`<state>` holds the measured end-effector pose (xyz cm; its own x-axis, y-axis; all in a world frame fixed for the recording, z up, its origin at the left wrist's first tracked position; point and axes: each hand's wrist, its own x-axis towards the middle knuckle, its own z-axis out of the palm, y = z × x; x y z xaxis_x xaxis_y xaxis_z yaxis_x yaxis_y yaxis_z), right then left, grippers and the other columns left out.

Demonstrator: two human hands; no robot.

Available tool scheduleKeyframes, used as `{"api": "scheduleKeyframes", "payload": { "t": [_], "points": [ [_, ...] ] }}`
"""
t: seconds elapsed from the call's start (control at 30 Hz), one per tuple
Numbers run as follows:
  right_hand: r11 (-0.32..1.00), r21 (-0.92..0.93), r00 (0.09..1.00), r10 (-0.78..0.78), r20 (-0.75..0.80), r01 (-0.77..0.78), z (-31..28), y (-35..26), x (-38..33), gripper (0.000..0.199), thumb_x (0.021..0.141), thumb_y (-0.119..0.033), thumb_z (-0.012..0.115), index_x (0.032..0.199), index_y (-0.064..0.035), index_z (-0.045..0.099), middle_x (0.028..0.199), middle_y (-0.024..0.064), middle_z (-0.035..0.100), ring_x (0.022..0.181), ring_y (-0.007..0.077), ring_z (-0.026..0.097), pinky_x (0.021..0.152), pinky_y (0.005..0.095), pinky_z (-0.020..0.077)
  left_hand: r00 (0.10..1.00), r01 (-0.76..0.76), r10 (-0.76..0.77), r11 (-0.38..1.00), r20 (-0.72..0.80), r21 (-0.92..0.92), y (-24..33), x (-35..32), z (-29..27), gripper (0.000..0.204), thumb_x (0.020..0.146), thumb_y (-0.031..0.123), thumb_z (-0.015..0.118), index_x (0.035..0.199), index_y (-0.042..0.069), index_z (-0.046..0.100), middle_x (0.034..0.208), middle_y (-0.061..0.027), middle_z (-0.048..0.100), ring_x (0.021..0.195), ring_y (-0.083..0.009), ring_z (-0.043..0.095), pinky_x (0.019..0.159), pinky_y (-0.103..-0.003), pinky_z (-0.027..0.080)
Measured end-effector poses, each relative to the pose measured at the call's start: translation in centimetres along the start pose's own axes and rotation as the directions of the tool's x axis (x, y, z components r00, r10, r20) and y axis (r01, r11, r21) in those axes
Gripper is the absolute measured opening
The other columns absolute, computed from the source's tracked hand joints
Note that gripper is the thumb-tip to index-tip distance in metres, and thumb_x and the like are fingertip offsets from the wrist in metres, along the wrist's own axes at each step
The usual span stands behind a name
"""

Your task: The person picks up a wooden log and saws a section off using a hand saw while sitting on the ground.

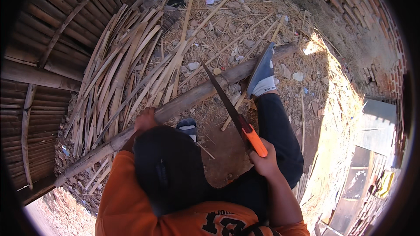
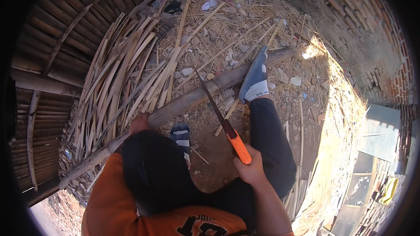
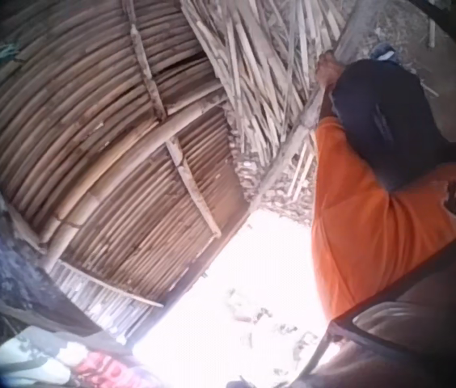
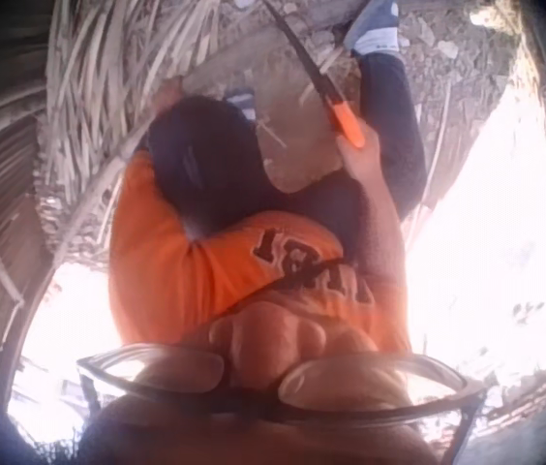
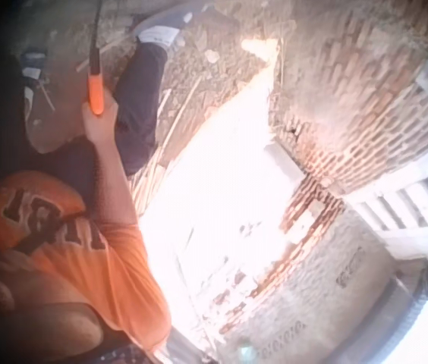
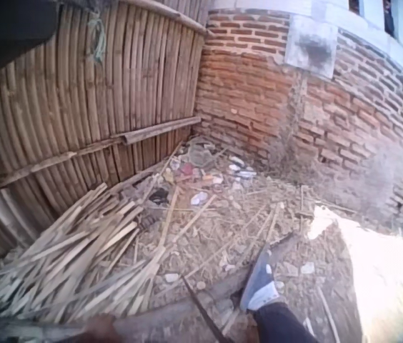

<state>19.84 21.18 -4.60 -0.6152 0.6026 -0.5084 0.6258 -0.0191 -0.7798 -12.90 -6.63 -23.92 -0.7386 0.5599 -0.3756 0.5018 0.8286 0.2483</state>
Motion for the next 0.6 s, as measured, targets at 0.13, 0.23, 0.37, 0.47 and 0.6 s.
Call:
{"api": "scheduleKeyframes", "payload": {
  "t": [0.13, 0.23, 0.37, 0.47, 0.6],
  "points": [
    [0.997, 0.072, 0.999, -0.026, 0.043, 0.023, 1.1, 0.8, -0.1, 0.021, 0.082, -0.005, 0.063, 0.101, 0.0047, 0.064, 0.077, 0.006, 0.063, 0.073, 0.0135, 0.061, 0.07, 0.0314, 0.0504, 0.999, 0.032, -0.032, 0.999, -0.012, -0.027, -0.3, -0.2, 0.1, 0.077, 0.069, 0.041, 0.085, 0.135, 0.011, 0.059, 0.13, -0.0137, 0.063, 0.122, -0.036, 0.063, 0.104, -0.047, 0.052],
    [0.982, 0.17, 0.996, 0.075, 0.037, -0.081, -2.6, -1.0, -5.2, 0.025, 0.082, -0.004, 0.062, 0.105, 0.0043, 0.066, 0.081, 0.0045, 0.065, 0.077, 0.0126, 0.063, 0.073, 0.0306, 0.0515, 0.999, 0.051, -0.051, 0.998, 0.005, 0.024, 0.5, -0.4, -0.9, 0.078, 0.069, 0.042, 0.085, 0.135, 0.01, 0.059, 0.128, -0.0139, 0.063, 0.122, -0.0356, 0.064, 0.104, -0.048, 0.052],
    [1.0, 0.013, 0.999, -0.019, 0.05, 0.018, -2.3, -1.8, -4.2, 0.027, 0.083, -0.003, 0.06, 0.109, 0.0041, 0.066, 0.083, 0.0029, 0.064, 0.076, 0.0115, 0.061, 0.074, 0.029, 0.0505, 1.0, -0.016, 0.017, 1.0, -0.022, 0.012, -0.2, 0.0, -0.1, 0.078, 0.07, 0.043, 0.085, 0.135, 0.011, 0.059, 0.127, -0.0142, 0.063, 0.121, -0.0359, 0.064, 0.103, -0.048, 0.052],
    [1.0, 0.009, 0.999, -0.013, 0.038, 0.013, -0.5, -0.5, 0.7, 0.029, 0.084, -0.003, 0.06, 0.111, 0.0039, 0.067, 0.082, 0.0022, 0.063, 0.075, 0.0108, 0.06, 0.073, 0.0281, 0.0499, 1.0, 0.004, -0.004, 1.0, 0.028, -0.004, -0.1, 0.2, 0.0, 0.081, 0.071, 0.043, 0.085, 0.138, 0.01, 0.056, 0.132, -0.0153, 0.061, 0.125, -0.0358, 0.062, 0.104, -0.048, 0.051],
    [0.996, 0.034, 0.995, 0.082, 0.056, -0.084, -2.5, -2.7, -1.5, 0.031, 0.085, -0.003, 0.06, 0.114, 0.004, 0.068, 0.083, 0.0021, 0.063, 0.075, 0.0103, 0.06, 0.072, 0.0271, 0.0496, 0.995, 0.062, -0.061, 0.998, 0.077, -0.014, 0.1, 0.0, -0.5, 0.083, 0.071, 0.043, 0.085, 0.14, 0.01, 0.054, 0.135, -0.0161, 0.061, 0.126, -0.036, 0.061, 0.105, -0.049, 0.051]
  ]
}}
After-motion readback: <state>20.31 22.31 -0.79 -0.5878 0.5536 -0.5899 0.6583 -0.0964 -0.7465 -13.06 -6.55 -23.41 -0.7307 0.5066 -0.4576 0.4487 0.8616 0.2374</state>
